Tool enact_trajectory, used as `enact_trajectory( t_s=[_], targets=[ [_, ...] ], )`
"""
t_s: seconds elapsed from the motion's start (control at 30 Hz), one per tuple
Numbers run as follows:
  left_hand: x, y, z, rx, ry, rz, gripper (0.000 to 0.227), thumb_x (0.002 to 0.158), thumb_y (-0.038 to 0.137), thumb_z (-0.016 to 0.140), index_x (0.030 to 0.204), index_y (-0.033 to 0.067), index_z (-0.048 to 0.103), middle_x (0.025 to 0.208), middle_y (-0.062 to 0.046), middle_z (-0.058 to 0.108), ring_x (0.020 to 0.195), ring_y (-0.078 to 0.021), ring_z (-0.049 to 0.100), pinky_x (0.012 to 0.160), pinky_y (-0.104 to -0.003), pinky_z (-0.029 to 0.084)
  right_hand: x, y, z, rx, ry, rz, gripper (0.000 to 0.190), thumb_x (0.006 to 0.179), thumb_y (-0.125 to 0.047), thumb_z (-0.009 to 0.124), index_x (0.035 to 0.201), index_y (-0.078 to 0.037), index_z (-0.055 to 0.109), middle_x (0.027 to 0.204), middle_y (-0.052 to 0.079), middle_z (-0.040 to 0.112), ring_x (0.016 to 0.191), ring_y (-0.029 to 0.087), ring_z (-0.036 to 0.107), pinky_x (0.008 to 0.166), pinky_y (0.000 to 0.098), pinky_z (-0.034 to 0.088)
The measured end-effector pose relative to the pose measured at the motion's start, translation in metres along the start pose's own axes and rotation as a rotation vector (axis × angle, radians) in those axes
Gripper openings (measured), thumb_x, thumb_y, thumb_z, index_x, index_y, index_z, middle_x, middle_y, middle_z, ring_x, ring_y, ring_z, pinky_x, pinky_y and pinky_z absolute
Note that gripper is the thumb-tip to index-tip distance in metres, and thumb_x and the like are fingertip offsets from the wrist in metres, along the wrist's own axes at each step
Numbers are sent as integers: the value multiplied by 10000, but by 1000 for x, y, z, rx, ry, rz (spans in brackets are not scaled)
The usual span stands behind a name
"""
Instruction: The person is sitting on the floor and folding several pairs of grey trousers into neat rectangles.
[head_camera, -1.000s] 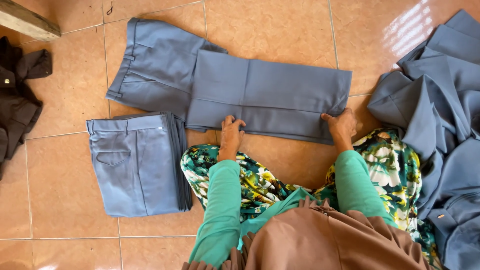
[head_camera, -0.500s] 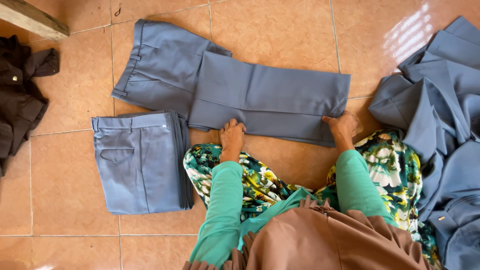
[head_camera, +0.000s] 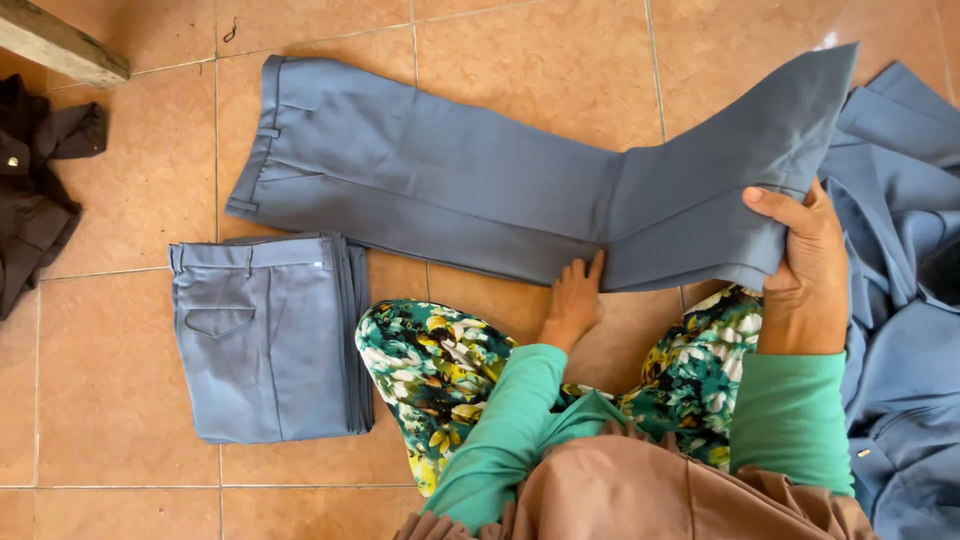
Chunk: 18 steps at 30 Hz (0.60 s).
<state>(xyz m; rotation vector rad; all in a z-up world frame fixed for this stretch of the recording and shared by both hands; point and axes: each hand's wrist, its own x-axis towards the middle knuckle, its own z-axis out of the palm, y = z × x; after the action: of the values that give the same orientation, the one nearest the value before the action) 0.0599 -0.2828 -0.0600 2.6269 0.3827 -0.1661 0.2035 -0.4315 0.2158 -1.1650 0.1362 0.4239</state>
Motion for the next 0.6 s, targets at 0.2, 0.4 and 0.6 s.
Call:
enact_trajectory(
  t_s=[0.2, 0.4, 0.6],
  targets=[
    [-14, 64, -1, -218, -59, 118, 681, 798, 231, 681, 1414, 19, 483, 1218, -212, 524, 1012, -422, 548, 754, -561, 484, 32, 29, 49, -97, -57, -18, 382, 771, 28, 732, 1121, -78, 622, 934, -14, 661, 684, 54, 583, 619, 147, 463],
    [-2, 36, 111, -748, 16, -39, 545, 804, 261, 641, 1289, 10, 631, 1252, -195, 569, 1128, -397, 598, 913, -503, 513, 62, 157, 146, -325, -314, 149, 958, 802, -82, 842, 1593, -107, 302, 974, 44, 512, 816, 148, 600, 604, 267, 636],
    [10, -10, 247, -1616, 548, -397, 483, 877, 35, 575, 1353, -43, 548, 1277, -168, 519, 1279, -263, 434, 1210, -425, 274, 91, 248, 94, -590, -268, 131, 739, 905, -57, 742, 1546, -13, 376, 1036, 211, 620, 855, 254, 667, 646, 361, 654]
  ],
)
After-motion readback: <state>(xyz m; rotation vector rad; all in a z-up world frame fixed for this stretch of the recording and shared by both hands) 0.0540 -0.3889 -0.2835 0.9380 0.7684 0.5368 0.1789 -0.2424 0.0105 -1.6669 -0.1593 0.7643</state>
